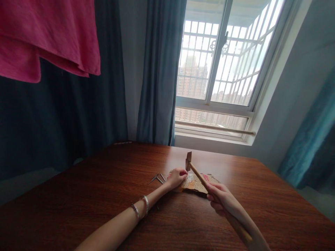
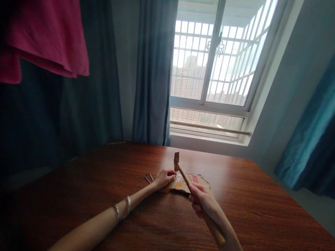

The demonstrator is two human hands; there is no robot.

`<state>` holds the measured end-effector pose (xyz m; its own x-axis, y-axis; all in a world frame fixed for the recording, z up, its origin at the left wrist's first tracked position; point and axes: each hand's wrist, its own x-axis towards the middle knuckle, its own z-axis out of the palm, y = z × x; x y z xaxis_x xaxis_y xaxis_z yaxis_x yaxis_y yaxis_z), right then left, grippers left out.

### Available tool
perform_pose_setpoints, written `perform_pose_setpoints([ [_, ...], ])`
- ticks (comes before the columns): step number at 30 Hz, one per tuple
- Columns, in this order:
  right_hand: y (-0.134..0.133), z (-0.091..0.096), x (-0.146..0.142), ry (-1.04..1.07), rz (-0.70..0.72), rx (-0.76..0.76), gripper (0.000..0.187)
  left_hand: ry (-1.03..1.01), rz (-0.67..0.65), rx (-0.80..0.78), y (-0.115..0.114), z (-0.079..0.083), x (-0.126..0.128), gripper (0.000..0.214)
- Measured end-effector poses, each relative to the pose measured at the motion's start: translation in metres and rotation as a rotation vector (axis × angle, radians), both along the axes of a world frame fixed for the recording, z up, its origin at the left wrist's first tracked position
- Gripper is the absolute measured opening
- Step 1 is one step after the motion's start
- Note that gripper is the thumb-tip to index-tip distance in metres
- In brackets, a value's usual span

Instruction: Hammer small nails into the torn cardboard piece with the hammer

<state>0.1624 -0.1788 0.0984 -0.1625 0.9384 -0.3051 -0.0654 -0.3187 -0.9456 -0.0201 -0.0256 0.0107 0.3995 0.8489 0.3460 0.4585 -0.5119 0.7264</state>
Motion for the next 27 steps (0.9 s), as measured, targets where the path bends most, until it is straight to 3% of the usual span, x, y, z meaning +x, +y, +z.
perform_pose_setpoints([
  [21,0.0016,-0.0003,0.0017,0.036,0.0,0.023,0.046,0.008,-0.001,0.041,0.004,-0.0059,-0.001,0.021],
  [27,0.0004,-0.0006,-0.001,-0.014,-0.004,0.035,0.048,0.038,0.003,0.035,0.0008,-0.0005,-0.0008,0.02],
])
